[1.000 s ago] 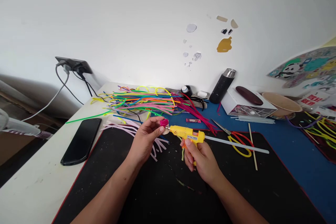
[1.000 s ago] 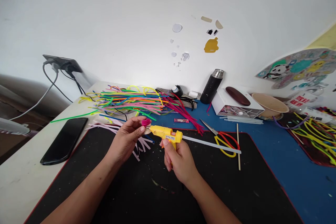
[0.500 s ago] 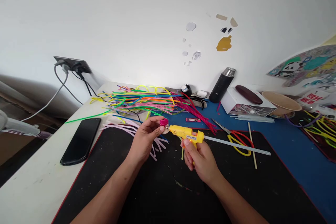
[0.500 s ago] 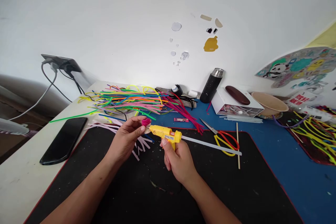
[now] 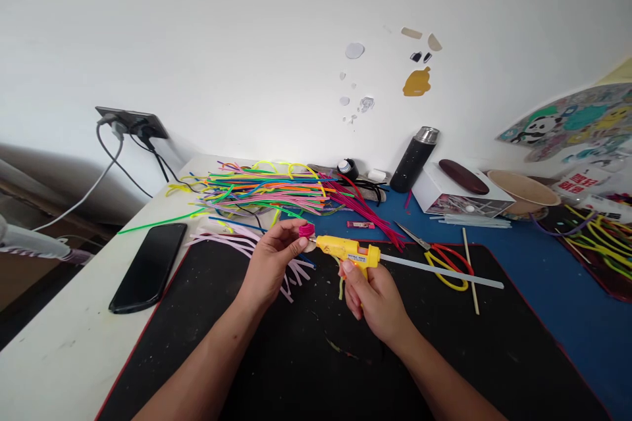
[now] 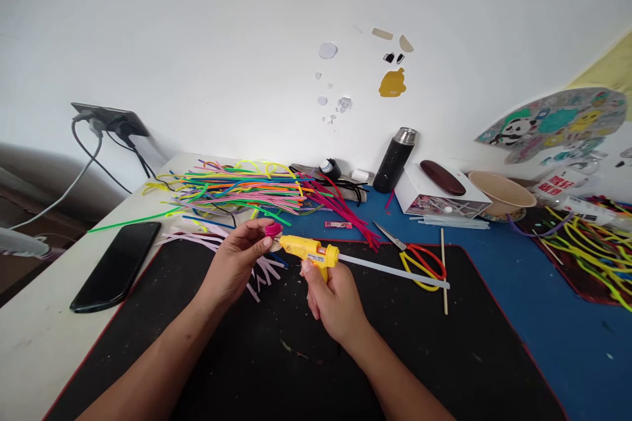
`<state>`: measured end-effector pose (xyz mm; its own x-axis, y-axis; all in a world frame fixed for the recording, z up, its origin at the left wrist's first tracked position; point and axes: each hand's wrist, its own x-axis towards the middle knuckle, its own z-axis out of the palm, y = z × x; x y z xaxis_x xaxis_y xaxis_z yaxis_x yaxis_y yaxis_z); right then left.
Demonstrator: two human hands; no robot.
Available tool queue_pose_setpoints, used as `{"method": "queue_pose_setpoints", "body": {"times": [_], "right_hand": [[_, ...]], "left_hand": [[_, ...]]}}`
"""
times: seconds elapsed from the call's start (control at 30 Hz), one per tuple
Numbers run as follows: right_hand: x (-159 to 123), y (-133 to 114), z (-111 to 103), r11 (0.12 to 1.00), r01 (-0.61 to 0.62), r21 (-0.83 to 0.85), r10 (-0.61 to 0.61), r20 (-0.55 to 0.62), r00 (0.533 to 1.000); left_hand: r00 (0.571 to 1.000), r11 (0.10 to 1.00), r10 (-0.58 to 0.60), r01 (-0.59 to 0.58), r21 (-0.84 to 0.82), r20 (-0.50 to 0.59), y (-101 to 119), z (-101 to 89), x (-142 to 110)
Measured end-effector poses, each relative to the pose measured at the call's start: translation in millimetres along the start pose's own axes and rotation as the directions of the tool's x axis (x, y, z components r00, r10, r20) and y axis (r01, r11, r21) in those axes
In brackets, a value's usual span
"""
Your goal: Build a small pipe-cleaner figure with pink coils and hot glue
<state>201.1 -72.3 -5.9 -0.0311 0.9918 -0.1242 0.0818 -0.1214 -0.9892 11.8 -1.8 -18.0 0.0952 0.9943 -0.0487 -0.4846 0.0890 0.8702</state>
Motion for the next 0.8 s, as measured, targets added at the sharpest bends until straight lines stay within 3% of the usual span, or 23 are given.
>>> {"method": "queue_pose_setpoints", "body": {"times": [0.8], "right_hand": [[-1.9,-1.2,1.8,1.0,-0.008,-0.025,0.008,-0.024,1.0]], "left_hand": [[1.0,1.0,0.017,-0.017,0.022,-0.005,0.5,0.1,-1.6]]}}
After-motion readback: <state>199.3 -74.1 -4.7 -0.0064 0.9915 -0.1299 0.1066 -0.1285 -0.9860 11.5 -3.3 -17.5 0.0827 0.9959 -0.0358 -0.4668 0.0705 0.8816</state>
